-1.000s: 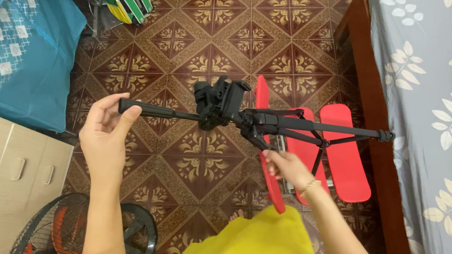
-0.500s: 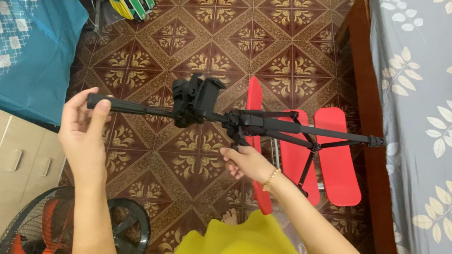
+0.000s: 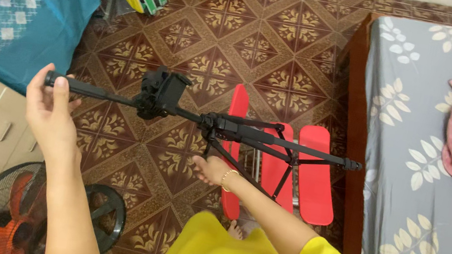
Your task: The person assembles a black tripod by extending its legs and tightening the central hub. They adjust each leg individually and secure the mounting head on top of the tripod.
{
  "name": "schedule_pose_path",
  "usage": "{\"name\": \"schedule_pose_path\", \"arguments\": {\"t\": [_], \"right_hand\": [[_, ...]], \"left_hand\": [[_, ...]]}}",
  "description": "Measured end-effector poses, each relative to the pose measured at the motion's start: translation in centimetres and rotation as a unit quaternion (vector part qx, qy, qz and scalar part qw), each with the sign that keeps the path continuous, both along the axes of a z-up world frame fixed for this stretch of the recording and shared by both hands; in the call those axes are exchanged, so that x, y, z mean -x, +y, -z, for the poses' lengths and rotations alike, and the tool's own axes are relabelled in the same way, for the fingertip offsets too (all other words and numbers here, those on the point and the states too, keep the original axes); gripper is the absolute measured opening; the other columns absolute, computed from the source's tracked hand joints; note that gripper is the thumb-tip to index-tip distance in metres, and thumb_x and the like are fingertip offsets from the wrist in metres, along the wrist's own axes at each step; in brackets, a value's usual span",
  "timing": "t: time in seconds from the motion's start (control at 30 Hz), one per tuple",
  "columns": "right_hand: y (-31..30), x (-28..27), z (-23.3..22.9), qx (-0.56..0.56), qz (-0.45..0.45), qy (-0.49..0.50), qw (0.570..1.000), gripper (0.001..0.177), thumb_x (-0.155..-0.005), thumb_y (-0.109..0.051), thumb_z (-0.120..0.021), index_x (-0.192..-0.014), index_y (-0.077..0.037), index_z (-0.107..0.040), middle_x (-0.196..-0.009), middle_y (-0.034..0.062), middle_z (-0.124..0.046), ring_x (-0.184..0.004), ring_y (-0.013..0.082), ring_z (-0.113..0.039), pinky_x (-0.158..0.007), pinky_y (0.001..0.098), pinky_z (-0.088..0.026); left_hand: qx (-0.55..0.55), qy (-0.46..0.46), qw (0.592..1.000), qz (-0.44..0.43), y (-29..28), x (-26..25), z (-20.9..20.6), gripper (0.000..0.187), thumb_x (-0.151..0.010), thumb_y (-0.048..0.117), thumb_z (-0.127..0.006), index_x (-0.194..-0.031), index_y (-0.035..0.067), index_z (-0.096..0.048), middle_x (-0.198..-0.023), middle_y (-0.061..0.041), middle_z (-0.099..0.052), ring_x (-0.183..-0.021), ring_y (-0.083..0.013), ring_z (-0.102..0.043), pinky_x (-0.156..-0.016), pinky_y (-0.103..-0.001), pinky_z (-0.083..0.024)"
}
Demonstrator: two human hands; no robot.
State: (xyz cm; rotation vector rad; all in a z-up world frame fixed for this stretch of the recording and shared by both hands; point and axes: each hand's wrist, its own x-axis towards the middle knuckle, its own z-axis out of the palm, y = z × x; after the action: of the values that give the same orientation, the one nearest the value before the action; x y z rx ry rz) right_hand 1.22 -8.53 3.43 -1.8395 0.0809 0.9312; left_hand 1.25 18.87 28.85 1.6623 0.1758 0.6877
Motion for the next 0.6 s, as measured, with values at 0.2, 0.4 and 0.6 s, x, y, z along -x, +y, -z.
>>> {"name": "schedule_pose_path", "arguments": {"t": [0.2,0.4,0.6], "right_hand": [[1.2,-0.5,-4.5,-0.133,0.013,-0.011,0.991,0.055,-0.102,-0.053,-0.051,-0.092,-0.001,-0.065,-0.068,0.0031,-0.065,-0.061,0.013,-0.064,-0.056,0.0275,-0.054],[-7.4,0.8,-5.6,-0.096,0.0,-0.025,0.995,0.057,-0.098,-0.059,-0.052,-0.098,-0.005,-0.071,-0.068,0.0005,-0.064,-0.064,0.0099,-0.063,-0.06,0.026,-0.053],[-7.7,1.6,0.6,-0.05,0.038,0.001,0.998,0.06,-0.096,-0.064,-0.052,-0.098,-0.006,-0.069,-0.068,0.0006,-0.064,-0.063,0.011,-0.064,-0.059,0.0276,-0.054]], "left_hand": [[-0.011,-0.002,1.0,0.009,0.9,0.0,-0.3,0.038,-0.113,0.024,-0.064,-0.147,0.008,-0.057,-0.107,0.004,-0.059,-0.102,-0.0065,-0.062,-0.085,-0.025,-0.056],[-0.004,0.008,1.0,-0.005,0.9,-0.1,-0.9,0.038,-0.112,0.026,-0.064,-0.145,0.008,-0.059,-0.102,0.006,-0.056,-0.1,-0.0053,-0.059,-0.084,-0.026,-0.055],[0.018,-0.014,1.0,-0.007,0.7,-0.2,-1.3,0.039,-0.111,0.025,-0.063,-0.145,0.008,-0.057,-0.107,0.004,-0.058,-0.102,-0.0056,-0.06,-0.086,-0.025,-0.055]]}}
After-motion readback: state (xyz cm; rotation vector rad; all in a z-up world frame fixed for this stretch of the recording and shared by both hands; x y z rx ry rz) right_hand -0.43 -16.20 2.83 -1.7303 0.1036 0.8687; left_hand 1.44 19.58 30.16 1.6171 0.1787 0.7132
